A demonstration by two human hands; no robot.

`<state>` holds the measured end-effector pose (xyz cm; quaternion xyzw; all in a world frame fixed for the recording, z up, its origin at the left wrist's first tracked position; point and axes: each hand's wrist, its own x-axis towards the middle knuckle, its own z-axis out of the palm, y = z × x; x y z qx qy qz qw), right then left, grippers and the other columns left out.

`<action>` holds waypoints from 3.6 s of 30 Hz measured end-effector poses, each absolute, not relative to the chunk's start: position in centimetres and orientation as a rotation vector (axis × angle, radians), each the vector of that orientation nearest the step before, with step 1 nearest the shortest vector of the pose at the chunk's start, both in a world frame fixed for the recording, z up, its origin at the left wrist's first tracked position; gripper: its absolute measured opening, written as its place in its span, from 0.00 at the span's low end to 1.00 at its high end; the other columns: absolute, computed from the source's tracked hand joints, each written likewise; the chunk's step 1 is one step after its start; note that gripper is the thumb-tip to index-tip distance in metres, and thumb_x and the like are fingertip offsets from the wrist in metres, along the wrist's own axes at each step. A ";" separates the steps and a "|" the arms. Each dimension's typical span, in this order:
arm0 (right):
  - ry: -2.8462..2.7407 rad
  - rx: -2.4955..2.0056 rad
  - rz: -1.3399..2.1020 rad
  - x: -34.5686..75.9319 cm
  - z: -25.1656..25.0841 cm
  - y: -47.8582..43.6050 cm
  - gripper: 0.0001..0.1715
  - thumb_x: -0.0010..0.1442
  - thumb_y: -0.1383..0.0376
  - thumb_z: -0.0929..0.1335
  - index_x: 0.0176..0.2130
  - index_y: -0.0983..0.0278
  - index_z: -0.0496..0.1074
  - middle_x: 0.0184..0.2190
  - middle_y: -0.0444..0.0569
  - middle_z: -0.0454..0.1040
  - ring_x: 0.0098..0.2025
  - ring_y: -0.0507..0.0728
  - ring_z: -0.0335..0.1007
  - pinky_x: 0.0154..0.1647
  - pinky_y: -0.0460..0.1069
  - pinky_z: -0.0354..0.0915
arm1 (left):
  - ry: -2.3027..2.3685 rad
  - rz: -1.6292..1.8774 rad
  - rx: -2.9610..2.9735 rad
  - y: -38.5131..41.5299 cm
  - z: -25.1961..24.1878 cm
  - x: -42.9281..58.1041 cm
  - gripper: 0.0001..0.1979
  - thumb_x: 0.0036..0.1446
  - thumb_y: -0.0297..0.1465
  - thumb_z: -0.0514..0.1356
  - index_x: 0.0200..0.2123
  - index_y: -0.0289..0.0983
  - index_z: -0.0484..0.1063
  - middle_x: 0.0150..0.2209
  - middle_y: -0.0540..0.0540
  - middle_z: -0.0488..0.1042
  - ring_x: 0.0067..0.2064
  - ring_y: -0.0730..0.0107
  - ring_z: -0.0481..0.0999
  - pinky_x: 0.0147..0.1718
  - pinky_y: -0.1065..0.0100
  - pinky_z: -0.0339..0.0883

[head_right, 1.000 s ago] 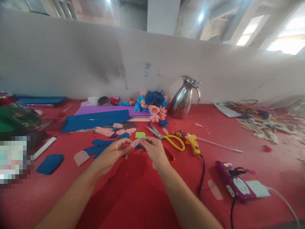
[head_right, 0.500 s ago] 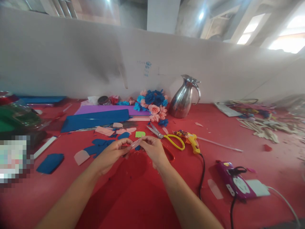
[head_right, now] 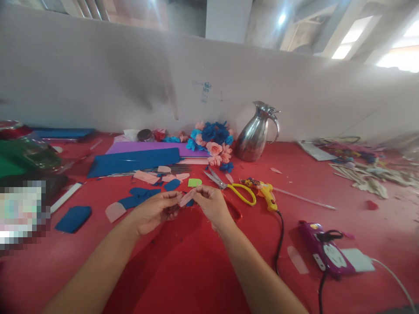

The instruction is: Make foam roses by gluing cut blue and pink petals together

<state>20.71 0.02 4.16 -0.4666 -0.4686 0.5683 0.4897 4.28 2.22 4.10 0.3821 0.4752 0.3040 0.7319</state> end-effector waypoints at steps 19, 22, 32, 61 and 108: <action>-1.112 -1.202 1.319 20.7 2.9 0.4 0.09 0.46 0.60 0.71 0.23 0.64 0.73 0.22 0.42 0.72 0.26 0.49 0.66 0.32 0.46 0.63 | 1.081 0.633 1.221 2.2 4.3 4.2 0.10 0.42 0.37 0.66 0.24 0.35 0.75 0.24 0.48 0.72 0.26 0.73 0.64 0.29 0.69 0.57; -1.092 -1.190 1.356 20.7 2.9 0.4 0.10 0.45 0.59 0.72 0.23 0.64 0.73 0.23 0.43 0.74 0.27 0.51 0.68 0.33 0.47 0.64 | 1.083 0.628 1.279 2.3 4.2 4.3 0.08 0.43 0.36 0.64 0.23 0.36 0.75 0.24 0.48 0.73 0.27 0.72 0.65 0.30 0.69 0.59; -1.170 -1.234 1.381 20.9 4.3 0.0 0.10 0.48 0.58 0.70 0.23 0.63 0.72 0.17 0.40 0.68 0.21 0.48 0.62 0.26 0.46 0.59 | 1.106 0.709 1.363 2.3 4.0 4.2 0.07 0.48 0.34 0.61 0.24 0.37 0.75 0.25 0.49 0.74 0.30 0.69 0.69 0.37 0.67 0.60; -1.295 -1.236 1.249 19.2 1.5 -0.1 0.10 0.50 0.59 0.68 0.28 0.64 0.73 0.25 0.43 0.72 0.28 0.51 0.66 0.33 0.47 0.61 | 1.048 0.997 0.846 2.1 3.4 5.3 0.09 0.35 0.32 0.70 0.22 0.35 0.77 0.23 0.51 0.74 0.26 0.75 0.68 0.30 0.71 0.61; -1.078 -1.217 1.402 19.3 2.8 -0.1 0.09 0.45 0.61 0.72 0.25 0.64 0.73 0.20 0.41 0.70 0.25 0.49 0.63 0.30 0.47 0.58 | 1.131 0.987 0.855 2.1 2.6 5.3 0.07 0.37 0.32 0.68 0.23 0.36 0.77 0.21 0.52 0.73 0.24 0.77 0.67 0.28 0.72 0.59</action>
